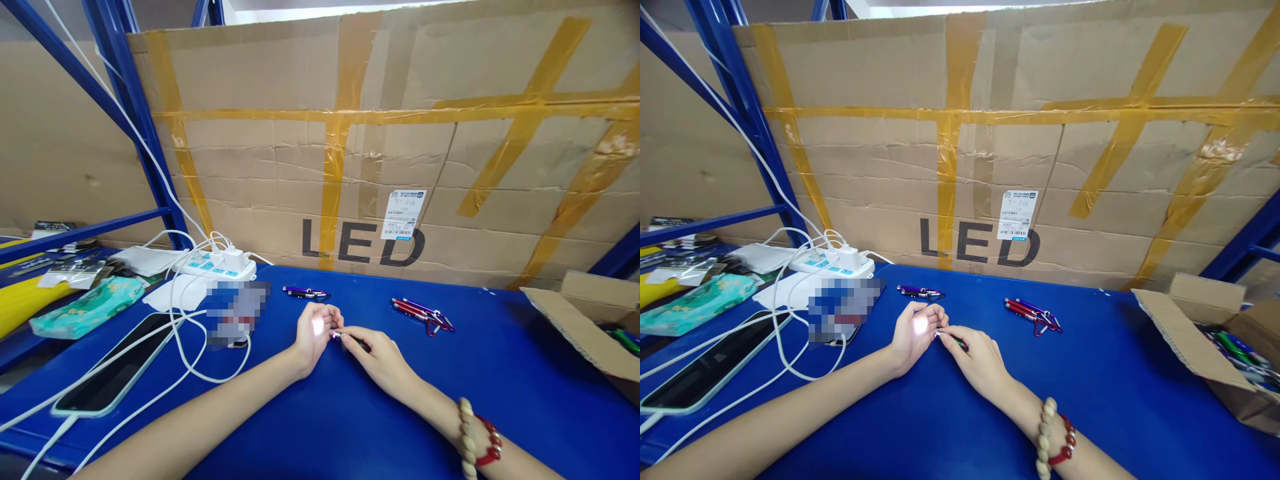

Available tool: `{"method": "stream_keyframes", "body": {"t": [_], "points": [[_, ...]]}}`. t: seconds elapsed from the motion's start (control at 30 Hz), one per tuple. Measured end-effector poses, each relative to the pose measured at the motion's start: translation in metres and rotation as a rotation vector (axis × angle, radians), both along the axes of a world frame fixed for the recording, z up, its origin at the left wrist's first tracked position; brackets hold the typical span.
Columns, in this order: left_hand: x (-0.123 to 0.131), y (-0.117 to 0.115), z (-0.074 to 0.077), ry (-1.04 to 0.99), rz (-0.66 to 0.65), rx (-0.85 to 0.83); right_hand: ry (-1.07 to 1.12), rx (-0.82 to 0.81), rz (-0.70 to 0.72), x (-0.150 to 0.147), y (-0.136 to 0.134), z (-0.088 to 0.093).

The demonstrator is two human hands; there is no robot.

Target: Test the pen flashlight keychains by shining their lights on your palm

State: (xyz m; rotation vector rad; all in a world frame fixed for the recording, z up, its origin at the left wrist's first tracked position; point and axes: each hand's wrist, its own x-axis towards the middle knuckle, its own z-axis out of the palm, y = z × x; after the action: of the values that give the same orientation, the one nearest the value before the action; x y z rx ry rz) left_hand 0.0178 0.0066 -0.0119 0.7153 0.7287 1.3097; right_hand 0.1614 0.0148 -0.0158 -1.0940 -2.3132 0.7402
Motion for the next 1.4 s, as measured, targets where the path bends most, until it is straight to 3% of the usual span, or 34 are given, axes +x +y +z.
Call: {"method": "stream_keyframes", "body": {"t": [0.5,1.4], "points": [[0.0016,-0.0007,-0.0024,0.050,-0.026,0.064,-0.027,-0.016,0.076,0.0023,0.0033,-0.0007],[0.0023,-0.0050,-0.0003,0.141,-0.089,0.085,0.037,-0.043,0.034,0.0008,0.0041,-0.0060]]}}
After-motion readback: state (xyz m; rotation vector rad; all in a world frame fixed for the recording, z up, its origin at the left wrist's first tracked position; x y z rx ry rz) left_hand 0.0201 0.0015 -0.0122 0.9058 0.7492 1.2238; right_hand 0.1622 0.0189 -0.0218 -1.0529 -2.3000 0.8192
